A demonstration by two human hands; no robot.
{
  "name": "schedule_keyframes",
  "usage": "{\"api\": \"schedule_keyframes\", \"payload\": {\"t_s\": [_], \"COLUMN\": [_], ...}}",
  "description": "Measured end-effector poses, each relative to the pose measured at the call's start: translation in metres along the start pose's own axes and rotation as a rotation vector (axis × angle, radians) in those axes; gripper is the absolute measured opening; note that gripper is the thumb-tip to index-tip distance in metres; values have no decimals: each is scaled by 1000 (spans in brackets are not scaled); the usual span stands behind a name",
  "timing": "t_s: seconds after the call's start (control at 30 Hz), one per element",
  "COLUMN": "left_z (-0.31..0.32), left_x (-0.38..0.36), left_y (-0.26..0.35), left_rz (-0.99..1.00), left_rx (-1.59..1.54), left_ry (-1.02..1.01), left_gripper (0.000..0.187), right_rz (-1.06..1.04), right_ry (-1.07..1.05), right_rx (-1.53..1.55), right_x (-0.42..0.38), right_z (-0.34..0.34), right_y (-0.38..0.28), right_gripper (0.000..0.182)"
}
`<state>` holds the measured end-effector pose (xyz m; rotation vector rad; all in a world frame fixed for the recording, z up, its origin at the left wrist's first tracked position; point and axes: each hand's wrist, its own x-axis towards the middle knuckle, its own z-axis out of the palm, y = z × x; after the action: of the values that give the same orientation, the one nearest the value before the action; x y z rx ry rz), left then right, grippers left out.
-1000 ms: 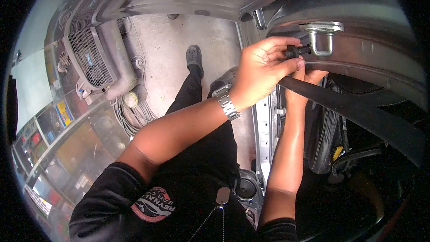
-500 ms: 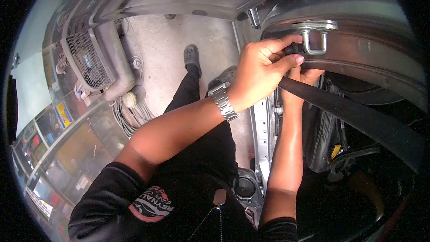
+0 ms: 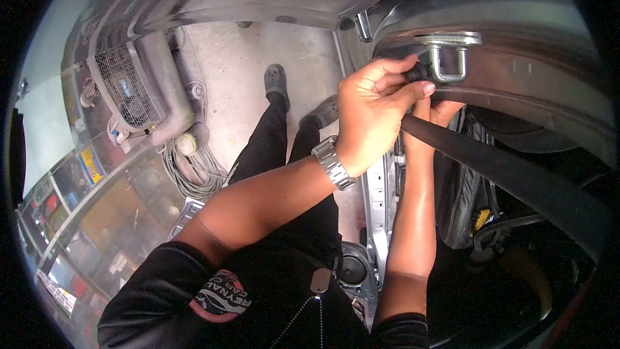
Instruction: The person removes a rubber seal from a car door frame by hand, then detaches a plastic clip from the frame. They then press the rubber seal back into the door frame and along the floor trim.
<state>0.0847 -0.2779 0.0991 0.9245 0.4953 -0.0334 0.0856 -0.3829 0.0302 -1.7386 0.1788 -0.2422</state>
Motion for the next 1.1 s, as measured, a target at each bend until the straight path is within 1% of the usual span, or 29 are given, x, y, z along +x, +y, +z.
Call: {"api": "schedule_keyframes", "payload": {"t_s": [0.03, 0.1, 0.13, 0.2, 0.33, 0.4, 0.43, 0.5, 0.63, 0.7, 0.73, 0.8, 0.97, 1.03, 1.07, 1.1], "left_z": [-1, -1, -2, -4, -4, -2, -2, -2, -8, -11, -12, -16, -17, -21, -22, -23], "left_x": [1, 5, 6, 8, 9, 7, 6, 4, 7, 9, 12, 15, 17, 21, 23, 25], "left_y": [-3, -6, -7, -5, -9, -9, -9, -3, -2, 3, 3, 3, -3, -3, -4, -5], "left_rz": [0, 139, 139, 136, 136, 175, 175, 99, 120, 166, 165, 266, 281, 397, 394, 452], "left_rx": [1, 100, 99, 248, 225, 105, 104, 117, 166, 305, 299, 363, 300, 409, 406, 460], "left_ry": [1, 5, 7, -17, -22, 5, 1, 22, -10, -63, -68, -126, -138, -189, -189, -198], "left_gripper": [26, 30, 30, 33, 37, 35, 35, 32, 32, 34, 34, 35, 33, 30, 30, 30], "right_rz": [-8, 7, 18, 25, 3, 12, 24, 32, 40, 30, 25, 14, 63, 96, 130, 131], "right_ry": [-4, 1, 6, 5, -26, -19, -14, -12, -29, -28, -32, -41, -73, -84, -94, -92], "right_rx": [13, 20, 27, 11, 12, 22, 31, 26, 14, 20, 31, 66, 84, 111, 139, 136], "right_x": [0, 0, 0, 2, 1, 2, 1, -2, -4, -6, -6, -8, -9, -11, -12, -14], "right_z": [0, 3, 4, 3, 3, 4, 5, 5, 5, 4, 3, 4, 4, 3, 2, 0], "right_y": [0, -7, -9, -8, -6, -5, -5, -6, -12, -5, -3, -11, -23, -24, -25, -25], "right_gripper": [57, 57, 58, 59, 61, 61, 60, 60, 61, 62, 63, 61, 58, 58, 57, 57]}}
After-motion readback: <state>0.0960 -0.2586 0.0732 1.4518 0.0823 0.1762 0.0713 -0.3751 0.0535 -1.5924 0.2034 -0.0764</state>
